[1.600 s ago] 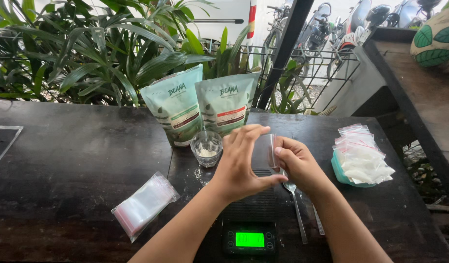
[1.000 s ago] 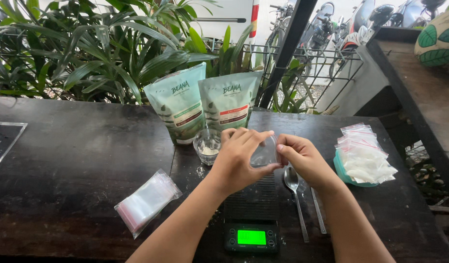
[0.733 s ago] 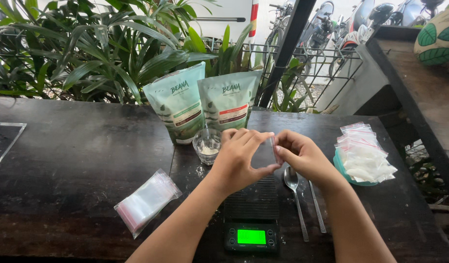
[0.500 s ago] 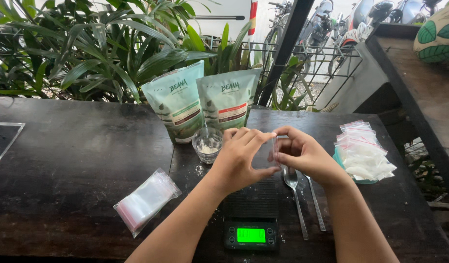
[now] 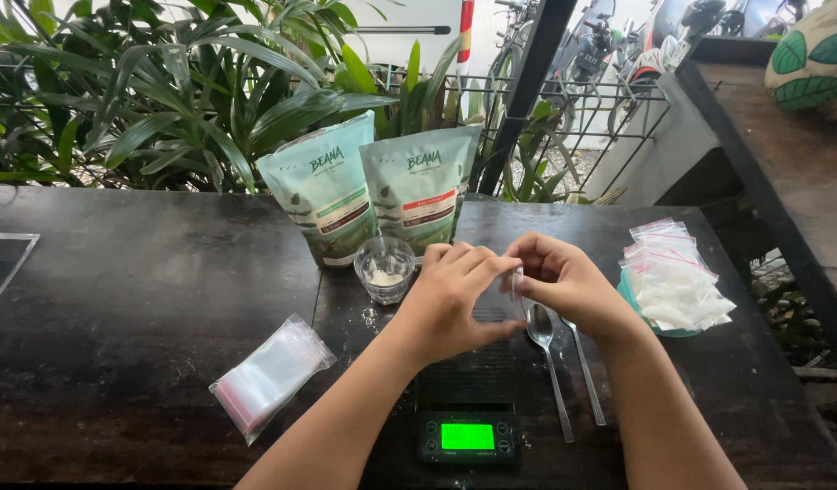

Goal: The person uses a spoon to transfer powder from a bag into a small cup, weighs it on a digital scale, and then pours the powder into small plastic zip bags.

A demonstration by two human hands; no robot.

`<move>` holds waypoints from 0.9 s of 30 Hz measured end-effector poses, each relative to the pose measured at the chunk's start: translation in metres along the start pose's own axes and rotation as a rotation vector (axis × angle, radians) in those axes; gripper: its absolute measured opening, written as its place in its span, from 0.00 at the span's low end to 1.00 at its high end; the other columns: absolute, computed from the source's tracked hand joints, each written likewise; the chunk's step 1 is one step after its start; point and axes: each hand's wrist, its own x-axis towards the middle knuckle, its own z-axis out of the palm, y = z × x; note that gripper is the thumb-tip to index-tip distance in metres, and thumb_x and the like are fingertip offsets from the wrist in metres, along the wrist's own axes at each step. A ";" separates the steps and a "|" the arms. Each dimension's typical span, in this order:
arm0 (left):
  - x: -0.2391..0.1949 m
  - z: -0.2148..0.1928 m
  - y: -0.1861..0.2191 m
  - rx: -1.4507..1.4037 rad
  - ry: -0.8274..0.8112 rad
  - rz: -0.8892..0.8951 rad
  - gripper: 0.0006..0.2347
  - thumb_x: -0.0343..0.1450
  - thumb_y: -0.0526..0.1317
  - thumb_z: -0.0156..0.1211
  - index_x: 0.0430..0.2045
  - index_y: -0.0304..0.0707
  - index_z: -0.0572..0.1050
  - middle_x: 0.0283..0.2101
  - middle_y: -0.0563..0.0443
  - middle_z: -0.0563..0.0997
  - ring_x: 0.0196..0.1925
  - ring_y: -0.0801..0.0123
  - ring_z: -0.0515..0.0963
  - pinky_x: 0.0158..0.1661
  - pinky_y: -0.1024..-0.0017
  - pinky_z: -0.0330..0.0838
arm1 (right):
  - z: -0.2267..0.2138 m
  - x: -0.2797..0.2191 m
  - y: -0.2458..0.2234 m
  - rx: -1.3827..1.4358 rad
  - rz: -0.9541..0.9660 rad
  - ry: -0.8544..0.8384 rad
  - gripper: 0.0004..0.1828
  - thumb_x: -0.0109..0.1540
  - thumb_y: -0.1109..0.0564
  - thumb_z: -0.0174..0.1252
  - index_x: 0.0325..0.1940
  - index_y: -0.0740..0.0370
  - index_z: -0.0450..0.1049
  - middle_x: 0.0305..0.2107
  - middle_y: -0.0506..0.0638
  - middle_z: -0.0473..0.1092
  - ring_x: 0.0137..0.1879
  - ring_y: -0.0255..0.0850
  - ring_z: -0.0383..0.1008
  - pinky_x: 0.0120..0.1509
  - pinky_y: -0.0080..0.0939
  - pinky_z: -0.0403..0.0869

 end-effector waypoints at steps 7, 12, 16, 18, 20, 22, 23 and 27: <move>-0.001 0.003 -0.009 0.028 0.025 0.005 0.32 0.63 0.58 0.77 0.62 0.50 0.78 0.49 0.55 0.80 0.55 0.60 0.79 0.61 0.55 0.65 | -0.007 -0.028 -0.050 -0.306 0.041 0.037 0.24 0.63 0.62 0.72 0.64 0.64 0.80 0.40 0.56 0.84 0.45 0.43 0.82 0.52 0.46 0.80; 0.002 -0.005 -0.005 0.078 0.025 0.024 0.26 0.77 0.65 0.59 0.58 0.46 0.81 0.55 0.54 0.83 0.57 0.59 0.80 0.58 0.58 0.59 | 0.018 -0.075 -0.094 -0.938 0.733 0.233 0.13 0.74 0.45 0.59 0.49 0.52 0.83 0.31 0.47 0.82 0.33 0.38 0.73 0.42 0.42 0.69; 0.000 -0.002 -0.005 0.085 0.017 0.013 0.25 0.74 0.62 0.68 0.60 0.51 0.81 0.57 0.55 0.82 0.60 0.59 0.80 0.60 0.56 0.57 | 0.013 -0.108 -0.008 -1.237 0.861 0.246 0.24 0.65 0.32 0.69 0.51 0.50 0.82 0.46 0.49 0.85 0.54 0.51 0.85 0.57 0.52 0.77; 0.000 -0.004 -0.001 0.063 0.031 0.017 0.24 0.75 0.63 0.65 0.59 0.51 0.81 0.57 0.55 0.81 0.60 0.59 0.79 0.59 0.57 0.56 | 0.024 -0.113 0.002 -1.162 0.799 0.434 0.14 0.72 0.44 0.59 0.45 0.53 0.83 0.45 0.47 0.79 0.53 0.47 0.81 0.56 0.51 0.77; 0.000 -0.004 0.000 0.071 0.044 0.030 0.24 0.75 0.63 0.65 0.59 0.51 0.80 0.57 0.54 0.81 0.60 0.58 0.79 0.59 0.56 0.57 | 0.022 -0.116 0.007 -1.129 0.785 0.455 0.14 0.72 0.45 0.58 0.43 0.54 0.83 0.44 0.48 0.78 0.52 0.48 0.80 0.56 0.52 0.76; -0.002 -0.005 0.002 0.076 0.055 0.045 0.24 0.75 0.63 0.66 0.59 0.51 0.80 0.57 0.53 0.82 0.59 0.58 0.80 0.59 0.56 0.58 | 0.020 -0.119 0.012 -1.095 0.775 0.479 0.14 0.72 0.46 0.58 0.41 0.55 0.83 0.43 0.50 0.78 0.51 0.48 0.80 0.55 0.52 0.75; -0.002 -0.005 0.003 0.057 0.056 0.042 0.24 0.75 0.62 0.67 0.59 0.50 0.80 0.57 0.53 0.81 0.60 0.57 0.79 0.60 0.55 0.59 | 0.018 -0.120 0.013 -1.073 0.761 0.476 0.14 0.71 0.47 0.58 0.40 0.56 0.81 0.43 0.50 0.77 0.51 0.48 0.80 0.56 0.51 0.75; -0.002 -0.005 0.003 0.033 0.074 0.039 0.24 0.75 0.62 0.66 0.58 0.48 0.81 0.56 0.52 0.82 0.60 0.56 0.79 0.59 0.54 0.60 | 0.019 -0.120 0.016 -1.026 0.709 0.498 0.11 0.69 0.51 0.58 0.35 0.57 0.75 0.37 0.50 0.77 0.46 0.48 0.78 0.53 0.51 0.72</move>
